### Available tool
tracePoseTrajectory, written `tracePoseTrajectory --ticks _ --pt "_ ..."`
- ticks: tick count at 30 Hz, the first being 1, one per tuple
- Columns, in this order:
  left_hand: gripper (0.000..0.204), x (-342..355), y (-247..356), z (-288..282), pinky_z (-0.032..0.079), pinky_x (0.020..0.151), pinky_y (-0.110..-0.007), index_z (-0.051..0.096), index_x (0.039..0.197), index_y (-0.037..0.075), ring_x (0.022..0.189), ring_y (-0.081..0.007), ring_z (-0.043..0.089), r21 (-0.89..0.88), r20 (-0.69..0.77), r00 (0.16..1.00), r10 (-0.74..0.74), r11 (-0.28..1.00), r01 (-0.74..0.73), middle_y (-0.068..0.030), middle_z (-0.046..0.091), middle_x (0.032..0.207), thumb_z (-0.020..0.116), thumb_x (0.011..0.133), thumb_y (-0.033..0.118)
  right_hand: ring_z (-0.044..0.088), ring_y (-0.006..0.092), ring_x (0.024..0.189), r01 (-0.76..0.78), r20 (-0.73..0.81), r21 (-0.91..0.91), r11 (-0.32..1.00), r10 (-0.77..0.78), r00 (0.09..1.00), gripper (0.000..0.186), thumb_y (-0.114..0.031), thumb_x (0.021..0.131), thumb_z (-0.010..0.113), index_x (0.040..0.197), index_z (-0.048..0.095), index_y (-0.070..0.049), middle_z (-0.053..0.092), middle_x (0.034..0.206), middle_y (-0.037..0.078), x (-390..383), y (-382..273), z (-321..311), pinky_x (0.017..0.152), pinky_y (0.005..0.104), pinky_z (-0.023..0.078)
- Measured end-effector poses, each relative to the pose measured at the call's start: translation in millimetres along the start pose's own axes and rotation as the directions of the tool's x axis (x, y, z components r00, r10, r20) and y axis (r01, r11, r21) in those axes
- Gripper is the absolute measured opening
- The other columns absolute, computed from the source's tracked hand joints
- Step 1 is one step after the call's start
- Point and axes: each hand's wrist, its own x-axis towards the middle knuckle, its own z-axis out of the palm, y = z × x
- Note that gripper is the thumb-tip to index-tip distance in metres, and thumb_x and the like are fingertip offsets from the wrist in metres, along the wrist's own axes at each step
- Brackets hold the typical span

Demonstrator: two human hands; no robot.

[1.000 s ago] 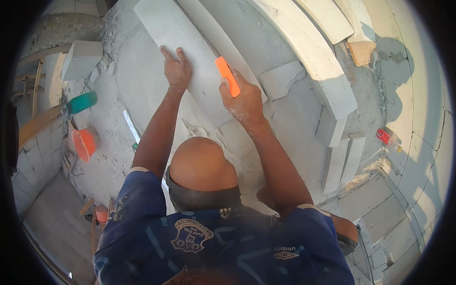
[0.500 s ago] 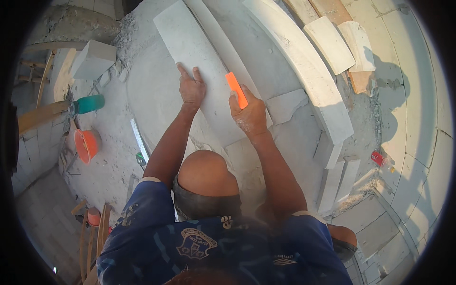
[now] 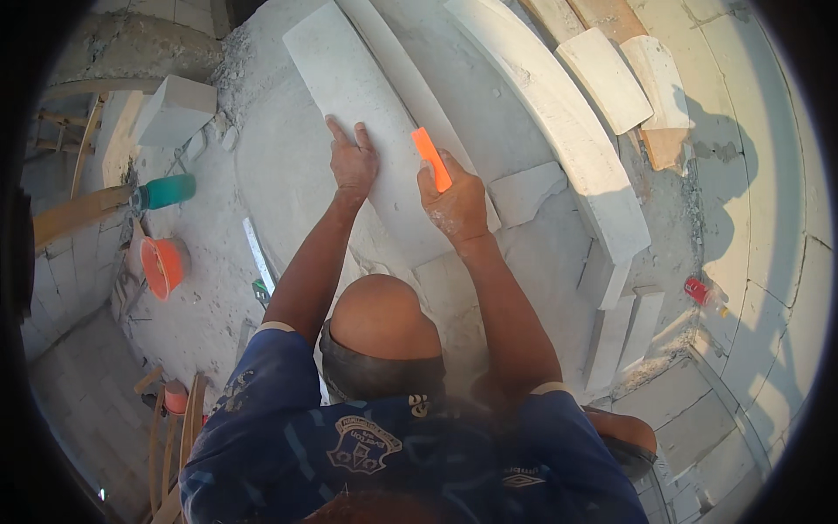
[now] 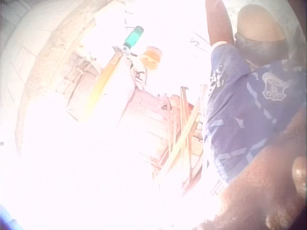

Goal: The person saws a lightweight concrete block with a hand saw, then rotates the block and continues sawing to separate a piece.

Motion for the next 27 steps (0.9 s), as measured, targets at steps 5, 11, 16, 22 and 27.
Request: tracePoseTrajectory --ticks 5,11,16,22,27 --pt "0.082 -0.3 -0.2 1.7 0.055 0.097 -0.056 0.008 0.166 0.002 0.107 -0.0539 0.066 -0.013 -0.041 0.999 -0.004 1.000 0.004 -0.0394 0.057 0.128 0.041 0.109 0.050 0.054 0.0091 0.067 0.043 -0.032 0.051 0.998 -0.041 0.999 0.033 -0.014 0.101 0.062 0.130 0.067 0.001 0.058 0.073 0.005 -45.6 16.2 -19.9 0.065 0.0285 0.049" --pt "0.083 0.5 0.7 -3.1 0.055 0.095 -0.056 0.007 0.166 0.000 0.107 -0.0536 0.066 0.012 -0.037 0.999 -0.011 1.000 0.011 -0.0399 0.057 0.128 0.042 0.109 0.049 0.054 0.0103 0.065 -0.026 0.061 0.010 1.000 0.025 0.998 0.034 -0.018 0.100 0.065 0.127 0.068 0.002 0.058 0.070 0.008 47.1 -23.2 18.2 0.062 0.0303 0.049" --pt "0.084 3.8 0.6 -2.2 0.055 0.095 -0.055 0.007 0.166 0.001 0.106 -0.0523 0.067 -0.040 -0.013 1.000 0.006 0.999 -0.007 -0.0391 0.058 0.126 0.043 0.108 0.049 0.065 0.0159 0.070 0.013 0.017 -0.020 1.000 -0.012 1.000 0.035 -0.016 0.100 0.064 0.130 0.068 0.000 0.068 0.082 0.014 -15.9 5.3 -7.7 0.068 0.0308 0.054" --pt "0.084 3.3 0.2 0.5 0.055 0.095 -0.054 0.007 0.166 0.000 0.106 -0.0517 0.067 -0.004 -0.015 1.000 -0.022 1.000 0.022 -0.0384 0.059 0.126 0.043 0.108 0.049 0.071 0.0182 0.072 0.016 0.002 -0.024 1.000 -0.016 1.000 0.037 -0.013 0.097 0.064 0.130 0.068 0.003 0.073 0.083 0.018 -21.3 7.0 -11.8 0.069 0.0321 0.057" --pt "0.085 2.6 -2.9 1.1 0.054 0.097 -0.054 0.007 0.166 -0.001 0.107 -0.0519 0.066 0.009 -0.014 1.000 0.008 1.000 -0.008 -0.0381 0.059 0.125 0.043 0.108 0.050 0.058 0.0266 0.059 0.138 -0.025 -0.059 0.989 -0.139 0.990 0.036 -0.021 0.097 0.065 0.122 0.069 0.004 0.064 0.070 0.022 20.3 -7.5 16.2 0.064 0.0350 0.053"
